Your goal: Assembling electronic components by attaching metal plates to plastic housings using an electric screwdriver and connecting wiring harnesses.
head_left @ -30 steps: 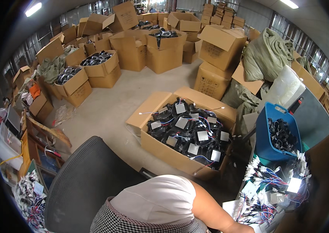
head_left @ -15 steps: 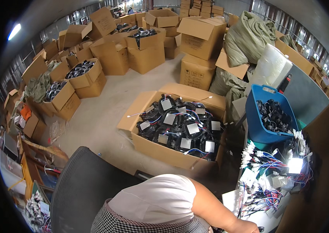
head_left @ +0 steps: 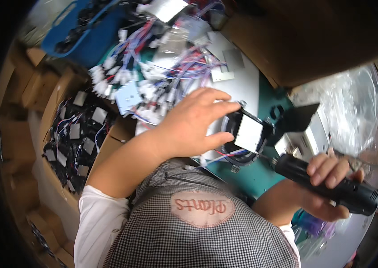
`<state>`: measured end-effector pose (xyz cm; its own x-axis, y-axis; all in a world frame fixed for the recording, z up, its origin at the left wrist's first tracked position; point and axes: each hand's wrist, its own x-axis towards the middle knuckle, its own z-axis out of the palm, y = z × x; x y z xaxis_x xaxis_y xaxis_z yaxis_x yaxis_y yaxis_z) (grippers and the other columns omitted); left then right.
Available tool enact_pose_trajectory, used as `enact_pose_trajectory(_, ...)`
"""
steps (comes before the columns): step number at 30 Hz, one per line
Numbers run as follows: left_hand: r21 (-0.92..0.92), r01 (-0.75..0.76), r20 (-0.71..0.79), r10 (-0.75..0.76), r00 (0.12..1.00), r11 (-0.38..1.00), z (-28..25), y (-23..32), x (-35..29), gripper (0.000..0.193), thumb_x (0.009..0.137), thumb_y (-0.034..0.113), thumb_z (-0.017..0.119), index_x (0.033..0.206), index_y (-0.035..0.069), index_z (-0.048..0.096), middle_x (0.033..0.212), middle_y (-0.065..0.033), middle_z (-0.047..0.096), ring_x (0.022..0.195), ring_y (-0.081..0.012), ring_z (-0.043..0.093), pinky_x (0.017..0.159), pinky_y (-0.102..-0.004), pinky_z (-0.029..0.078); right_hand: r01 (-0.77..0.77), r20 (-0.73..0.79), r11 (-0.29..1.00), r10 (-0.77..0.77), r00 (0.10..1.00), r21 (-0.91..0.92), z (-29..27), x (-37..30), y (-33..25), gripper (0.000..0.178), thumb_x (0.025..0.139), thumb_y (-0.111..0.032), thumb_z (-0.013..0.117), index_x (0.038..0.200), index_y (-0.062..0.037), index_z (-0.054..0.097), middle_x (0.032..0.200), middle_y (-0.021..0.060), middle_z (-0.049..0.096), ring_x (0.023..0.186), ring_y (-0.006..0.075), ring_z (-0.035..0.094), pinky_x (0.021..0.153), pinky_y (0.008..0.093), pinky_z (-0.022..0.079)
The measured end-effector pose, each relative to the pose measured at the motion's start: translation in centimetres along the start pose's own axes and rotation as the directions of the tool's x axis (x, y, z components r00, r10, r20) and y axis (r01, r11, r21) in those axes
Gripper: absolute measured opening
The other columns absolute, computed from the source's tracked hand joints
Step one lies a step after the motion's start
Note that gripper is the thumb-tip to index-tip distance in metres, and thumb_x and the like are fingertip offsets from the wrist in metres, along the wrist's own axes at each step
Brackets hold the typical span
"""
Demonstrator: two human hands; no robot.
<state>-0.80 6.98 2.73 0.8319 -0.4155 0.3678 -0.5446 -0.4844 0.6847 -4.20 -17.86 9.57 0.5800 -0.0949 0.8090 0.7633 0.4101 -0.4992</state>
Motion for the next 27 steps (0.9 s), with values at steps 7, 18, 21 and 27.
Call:
enact_pose_trajectory(7, 0.129, -0.057, 0.194, 0.031, 0.98, 0.99, 3.9, 0.1, 2.5, 0.077, 0.064, 0.04, 0.08, 0.128, 0.01, 0.052, 0.139, -0.0192, 0.039, 0.132, -0.0403, 0.032, 0.108, -0.0481, 0.029, 0.01, 0.005, 0.995, -0.01, 1.0, -0.1, -0.1, -1.2, 1.9, 0.082, 0.086, -0.055, 0.058, 0.142, -0.0053, 0.023, 0.082, 0.0132, 0.054, 0.059, 0.0233, 0.058, 0.054, 0.0371, 0.053)
enact_pose_trajectory(18, 0.017, 0.02, 0.202, -0.023, 0.979, 1.0, 5.4, -0.5, 2.2, 0.071, 0.061, 0.029, 0.083, 0.122, 0.003, 0.056, 0.135, -0.0202, 0.041, 0.12, -0.038, 0.045, 0.099, -0.0414, 0.042, 0.003, 0.066, 0.997, 0.003, 0.998, -0.08, -0.1, -1.7, 4.2, 0.082, 0.085, -0.054, 0.06, 0.139, -0.0043, 0.023, 0.08, 0.0144, 0.057, 0.058, 0.0242, 0.061, 0.055, 0.036, 0.055)
enact_pose_trajectory(21, 0.016, 0.017, 0.198, -0.02, 0.98, 1.0, 5.3, -0.6, 2.2, 0.071, 0.062, 0.029, 0.083, 0.122, 0.003, 0.057, 0.135, -0.0201, 0.041, 0.12, -0.0374, 0.045, 0.099, -0.0414, 0.042, -0.021, 0.051, 0.995, 0.026, 0.998, -0.096, 0.2, -1.7, 4.6, 0.081, 0.085, -0.053, 0.06, 0.138, -0.0039, 0.024, 0.08, 0.0147, 0.057, 0.058, 0.0243, 0.061, 0.055, 0.0362, 0.055)
enact_pose_trajectory(27, 0.015, 0.033, 0.189, -0.035, 0.981, 0.999, 5.5, -0.6, 2.2, 0.067, 0.062, 0.03, 0.082, 0.119, 0.003, 0.058, 0.134, -0.0201, 0.042, 0.12, -0.0378, 0.045, 0.099, -0.0415, 0.042, -0.067, 0.019, 0.993, 0.069, 0.997, -0.096, 0.2, -2.1, 5.7, 0.08, 0.083, -0.051, 0.064, 0.136, -0.0042, 0.026, 0.08, 0.0156, 0.057, 0.058, 0.0251, 0.06, 0.055, 0.0363, 0.054)
